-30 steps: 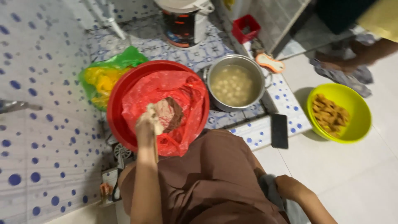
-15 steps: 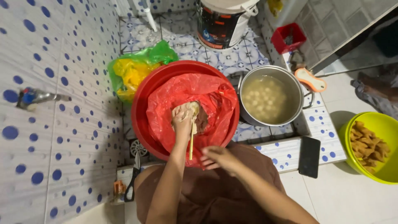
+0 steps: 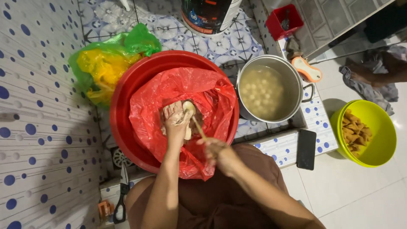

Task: The person is manually forming meatballs by squeezing meat paste through their hand and using a spoon to drop them into a pot of water.

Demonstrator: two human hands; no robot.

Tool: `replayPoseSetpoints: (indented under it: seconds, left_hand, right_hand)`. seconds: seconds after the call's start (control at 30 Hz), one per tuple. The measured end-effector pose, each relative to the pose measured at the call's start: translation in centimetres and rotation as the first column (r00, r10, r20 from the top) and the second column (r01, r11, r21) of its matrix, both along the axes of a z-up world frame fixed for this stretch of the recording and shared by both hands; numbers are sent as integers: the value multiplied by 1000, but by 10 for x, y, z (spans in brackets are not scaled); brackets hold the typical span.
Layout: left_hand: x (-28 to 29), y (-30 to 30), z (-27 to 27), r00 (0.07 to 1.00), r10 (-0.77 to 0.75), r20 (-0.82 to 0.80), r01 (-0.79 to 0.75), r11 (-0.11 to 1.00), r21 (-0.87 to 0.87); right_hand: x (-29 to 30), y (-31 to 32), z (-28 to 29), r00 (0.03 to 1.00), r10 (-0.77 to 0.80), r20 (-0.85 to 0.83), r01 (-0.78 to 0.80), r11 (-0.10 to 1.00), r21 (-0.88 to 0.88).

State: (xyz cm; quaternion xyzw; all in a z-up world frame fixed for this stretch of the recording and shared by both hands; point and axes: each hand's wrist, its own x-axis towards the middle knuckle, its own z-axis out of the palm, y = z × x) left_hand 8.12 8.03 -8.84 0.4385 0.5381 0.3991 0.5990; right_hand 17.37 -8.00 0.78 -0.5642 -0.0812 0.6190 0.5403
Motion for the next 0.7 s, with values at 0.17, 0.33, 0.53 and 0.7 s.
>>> replayPoseSetpoints:
  seconds: [0.17,0.33,0.53,0.7]
  left_hand:
    - [-11,16,-23,996,-24,86,28,998,-49]
    - [-20,22,37,999,19,-47,-15,996,83]
    - [-19,20,-5,974,-128,-188,144,987,74]
    - [-20,22,-14,996,-90,-16,91,995,49]
  right_hand:
    - [52,-29,-2,915,-88,393,134,987,-91]
    - [89,-78,-41,637,-226,737,176,973,146]
    - [83,-84,-75,638,-367,677,274,930,245]
    - [85,-75,-79,630,-366,685,252,931,265]
